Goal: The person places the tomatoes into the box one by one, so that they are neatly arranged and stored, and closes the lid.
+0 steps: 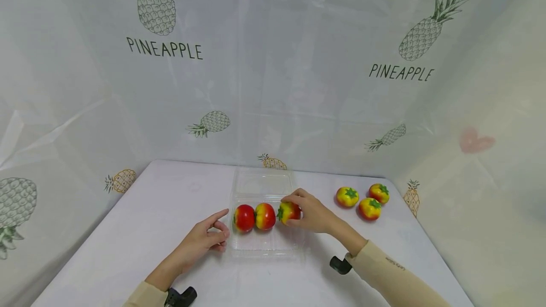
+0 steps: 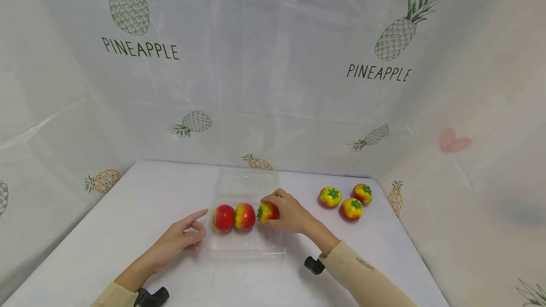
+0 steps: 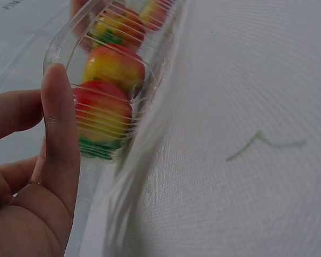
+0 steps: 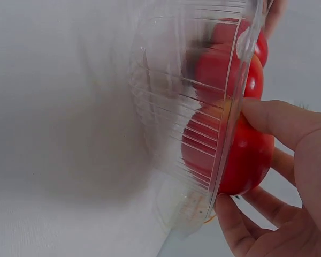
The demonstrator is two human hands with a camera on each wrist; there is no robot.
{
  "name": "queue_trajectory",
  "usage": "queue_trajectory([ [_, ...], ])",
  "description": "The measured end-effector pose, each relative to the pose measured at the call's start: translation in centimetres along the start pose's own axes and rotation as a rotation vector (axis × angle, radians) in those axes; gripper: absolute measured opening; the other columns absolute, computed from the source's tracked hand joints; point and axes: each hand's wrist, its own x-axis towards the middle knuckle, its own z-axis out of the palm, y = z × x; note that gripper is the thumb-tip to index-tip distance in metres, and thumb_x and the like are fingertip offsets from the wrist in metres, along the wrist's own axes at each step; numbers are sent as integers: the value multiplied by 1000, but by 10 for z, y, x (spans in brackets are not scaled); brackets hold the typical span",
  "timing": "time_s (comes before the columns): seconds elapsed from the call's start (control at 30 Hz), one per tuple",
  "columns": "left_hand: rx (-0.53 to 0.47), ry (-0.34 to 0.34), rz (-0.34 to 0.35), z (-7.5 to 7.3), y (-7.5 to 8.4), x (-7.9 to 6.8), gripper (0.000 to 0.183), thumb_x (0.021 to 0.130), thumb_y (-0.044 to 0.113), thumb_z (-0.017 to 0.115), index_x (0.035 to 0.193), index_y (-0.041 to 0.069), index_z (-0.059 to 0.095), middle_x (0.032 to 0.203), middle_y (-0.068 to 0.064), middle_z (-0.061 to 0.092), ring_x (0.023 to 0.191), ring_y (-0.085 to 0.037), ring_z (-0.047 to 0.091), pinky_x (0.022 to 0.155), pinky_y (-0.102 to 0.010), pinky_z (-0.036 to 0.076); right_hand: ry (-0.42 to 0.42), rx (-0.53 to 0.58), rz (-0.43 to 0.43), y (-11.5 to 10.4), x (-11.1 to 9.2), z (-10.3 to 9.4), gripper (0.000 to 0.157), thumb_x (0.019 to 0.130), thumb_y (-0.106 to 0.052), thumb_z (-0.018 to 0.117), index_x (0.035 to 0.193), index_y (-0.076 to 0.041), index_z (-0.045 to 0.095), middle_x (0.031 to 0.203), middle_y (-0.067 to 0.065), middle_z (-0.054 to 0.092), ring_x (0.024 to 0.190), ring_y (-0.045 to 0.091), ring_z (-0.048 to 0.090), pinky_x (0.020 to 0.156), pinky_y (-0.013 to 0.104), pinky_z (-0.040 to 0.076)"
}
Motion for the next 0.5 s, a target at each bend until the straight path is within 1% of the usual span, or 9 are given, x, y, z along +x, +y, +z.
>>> queue_trajectory([
  [0.1,-2,2,-4,0,0,0,76,102,10,71,165,1,31,116,-15,54,86,-21,66,77,-31,64,1,0,-1,-1,0,2,50,91,-21,86,137,-12,68,127,7,59,111,20,62,98,39,61],
  [0.33,-4,3,-8,0,0,0,77,101,10,72,165,1,31,115,-15,54,86,-21,66,77,-31,65,-12,1,35,-4,1,5,51,90,-22,87,138,-14,68,127,5,59,113,19,60,100,39,60],
  [0.5,-2,1,-3,0,0,0,77,102,10,71,165,1,30,115,-15,54,86,-21,66,77,-31,64,-1,-21,30,-3,3,8,51,90,-22,88,137,-15,69,126,6,59,113,20,61,101,40,60],
])
